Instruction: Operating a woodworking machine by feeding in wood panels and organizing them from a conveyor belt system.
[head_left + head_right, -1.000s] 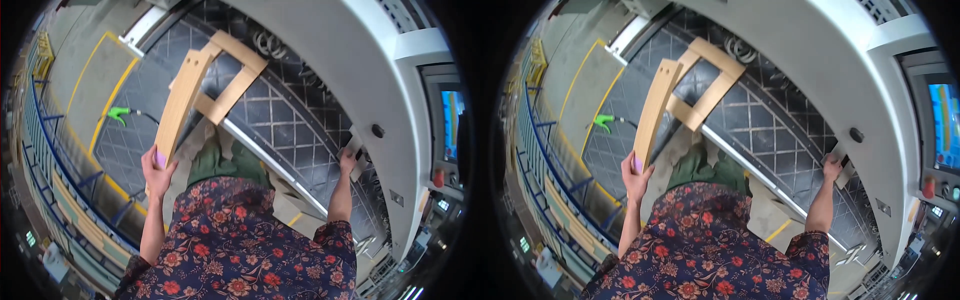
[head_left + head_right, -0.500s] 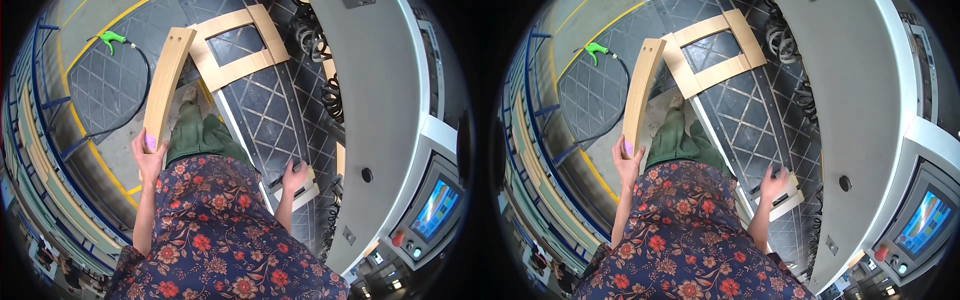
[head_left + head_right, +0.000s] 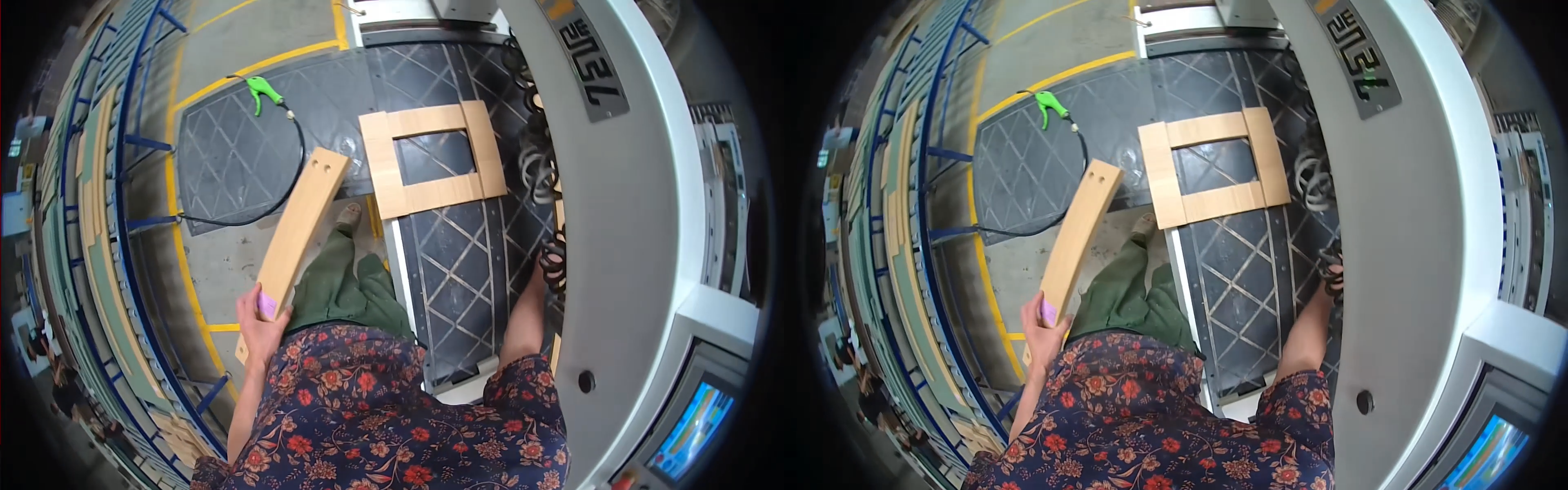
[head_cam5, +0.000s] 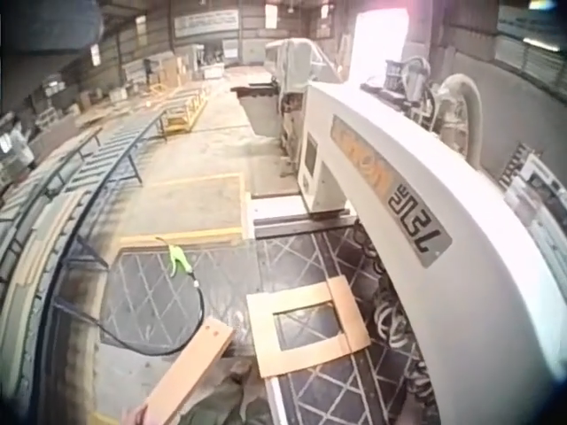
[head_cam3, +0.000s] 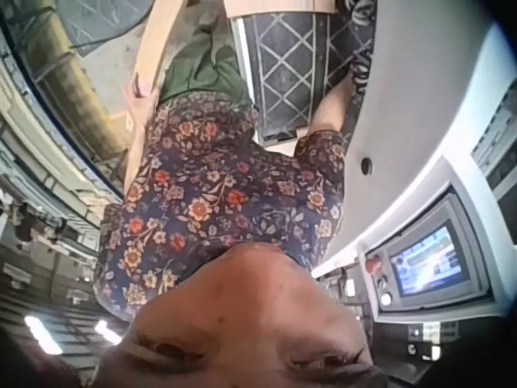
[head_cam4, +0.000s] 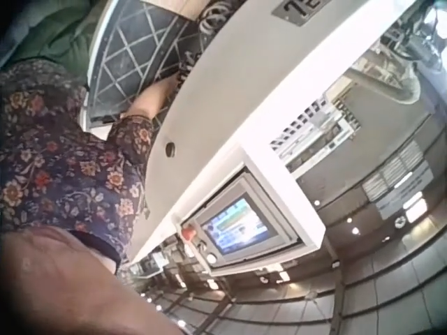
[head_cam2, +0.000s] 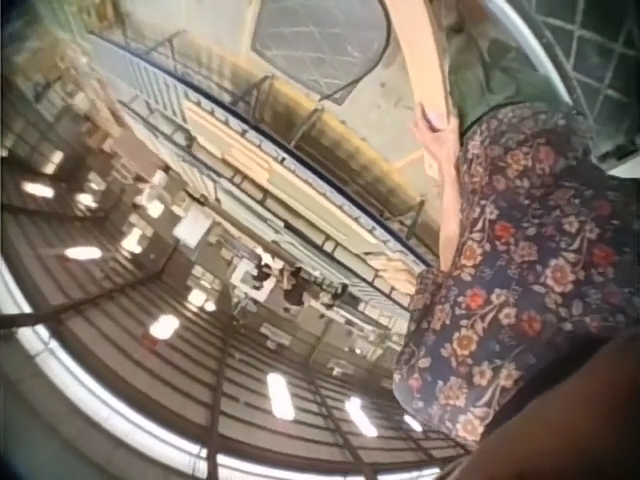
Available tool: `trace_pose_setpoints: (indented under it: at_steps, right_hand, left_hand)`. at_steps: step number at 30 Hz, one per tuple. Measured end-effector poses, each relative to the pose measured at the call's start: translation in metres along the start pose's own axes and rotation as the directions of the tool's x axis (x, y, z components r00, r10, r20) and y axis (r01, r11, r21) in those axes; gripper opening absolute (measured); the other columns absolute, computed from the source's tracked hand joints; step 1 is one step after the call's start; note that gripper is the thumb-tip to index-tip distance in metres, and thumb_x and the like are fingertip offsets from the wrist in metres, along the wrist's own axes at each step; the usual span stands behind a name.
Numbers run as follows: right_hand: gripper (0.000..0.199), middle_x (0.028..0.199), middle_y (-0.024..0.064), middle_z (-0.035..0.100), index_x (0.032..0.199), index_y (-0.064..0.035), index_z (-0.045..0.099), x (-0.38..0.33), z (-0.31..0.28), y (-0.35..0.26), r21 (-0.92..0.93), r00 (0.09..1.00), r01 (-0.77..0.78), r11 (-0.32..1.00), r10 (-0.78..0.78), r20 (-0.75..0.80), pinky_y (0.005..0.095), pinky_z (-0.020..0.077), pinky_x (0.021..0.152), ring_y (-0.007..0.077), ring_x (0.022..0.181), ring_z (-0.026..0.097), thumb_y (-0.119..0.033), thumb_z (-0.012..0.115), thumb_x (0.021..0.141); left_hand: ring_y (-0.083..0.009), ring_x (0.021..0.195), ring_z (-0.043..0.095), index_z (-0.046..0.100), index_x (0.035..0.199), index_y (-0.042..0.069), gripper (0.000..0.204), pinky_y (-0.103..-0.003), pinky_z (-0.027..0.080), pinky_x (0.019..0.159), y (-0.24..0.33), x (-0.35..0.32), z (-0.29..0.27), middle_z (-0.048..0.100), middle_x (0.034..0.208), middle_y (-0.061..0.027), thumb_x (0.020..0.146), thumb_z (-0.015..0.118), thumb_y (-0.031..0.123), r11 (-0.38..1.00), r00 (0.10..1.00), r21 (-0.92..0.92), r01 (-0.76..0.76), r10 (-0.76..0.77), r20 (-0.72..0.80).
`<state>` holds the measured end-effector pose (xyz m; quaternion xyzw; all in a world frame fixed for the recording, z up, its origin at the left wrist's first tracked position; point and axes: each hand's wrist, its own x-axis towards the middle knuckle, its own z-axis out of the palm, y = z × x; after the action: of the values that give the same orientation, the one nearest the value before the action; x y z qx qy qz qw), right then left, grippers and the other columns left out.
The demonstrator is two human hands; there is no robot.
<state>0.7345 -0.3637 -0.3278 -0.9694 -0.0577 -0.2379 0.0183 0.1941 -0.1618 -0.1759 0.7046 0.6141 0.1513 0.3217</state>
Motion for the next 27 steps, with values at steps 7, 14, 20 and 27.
trace_pose_setpoints:
  at_steps: [7, 14, 20, 27]
  right_hand:
    - [0.072, 0.122, 0.0164, 0.062, 0.129, -0.0057, 0.056, -0.001, -0.015, 0.039, 0.111, 0.944, 0.176, 0.978, -0.199, 0.262, 0.0463, 0.0468, 0.093, 0.0355, 0.109, 0.060, -0.062, 0.062, 0.083]
    - [0.077, 0.124, 0.0164, 0.063, 0.132, -0.0090, 0.056, 0.011, -0.032, 0.081, 0.204, 0.804, 0.330, 0.922, -0.388, 0.450, 0.0455, 0.0451, 0.099, 0.0342, 0.113, 0.060, -0.065, 0.065, 0.080]
    - [0.080, 0.132, 0.0167, 0.058, 0.131, -0.0073, 0.057, 0.002, -0.048, 0.078, 0.259, 0.726, 0.031, 0.965, -0.200, 0.658, 0.0449, 0.0436, 0.099, 0.0327, 0.119, 0.056, -0.056, 0.078, 0.071]
    - [0.078, 0.125, 0.0164, 0.062, 0.131, -0.0056, 0.055, -0.014, -0.065, 0.077, 0.367, 0.804, 0.017, 0.930, -0.230, 0.548, 0.0441, 0.0457, 0.095, 0.0331, 0.113, 0.059, -0.046, 0.082, 0.070]
  left_hand:
    - [-0.0255, 0.108, 0.053, 0.051, 0.131, 0.001, 0.076, -0.034, 0.045, 0.096, -0.008, -0.017, 0.010, 0.048, 0.117, -0.0121, 0.063, 0.085, 0.004, 0.998, 0.999, -0.025, 0.050, -0.050, -0.003]
    - [-0.0264, 0.106, 0.054, 0.053, 0.131, 0.002, 0.073, -0.034, 0.045, 0.093, 0.003, 0.000, 0.020, 0.051, 0.113, -0.0125, 0.066, 0.085, 0.011, 0.995, 0.995, -0.015, 0.097, -0.097, 0.003]
    - [-0.0277, 0.106, 0.054, 0.053, 0.130, 0.002, 0.073, -0.036, 0.045, 0.094, -0.008, 0.011, 0.024, 0.052, 0.114, -0.0136, 0.066, 0.085, 0.013, 0.999, 0.999, -0.031, 0.039, -0.038, 0.035]
    - [-0.0280, 0.107, 0.054, 0.053, 0.130, 0.002, 0.073, -0.036, 0.045, 0.094, -0.011, 0.017, 0.025, 0.052, 0.116, -0.0141, 0.066, 0.086, 0.014, 0.998, 1.000, -0.067, 0.007, -0.005, 0.029]
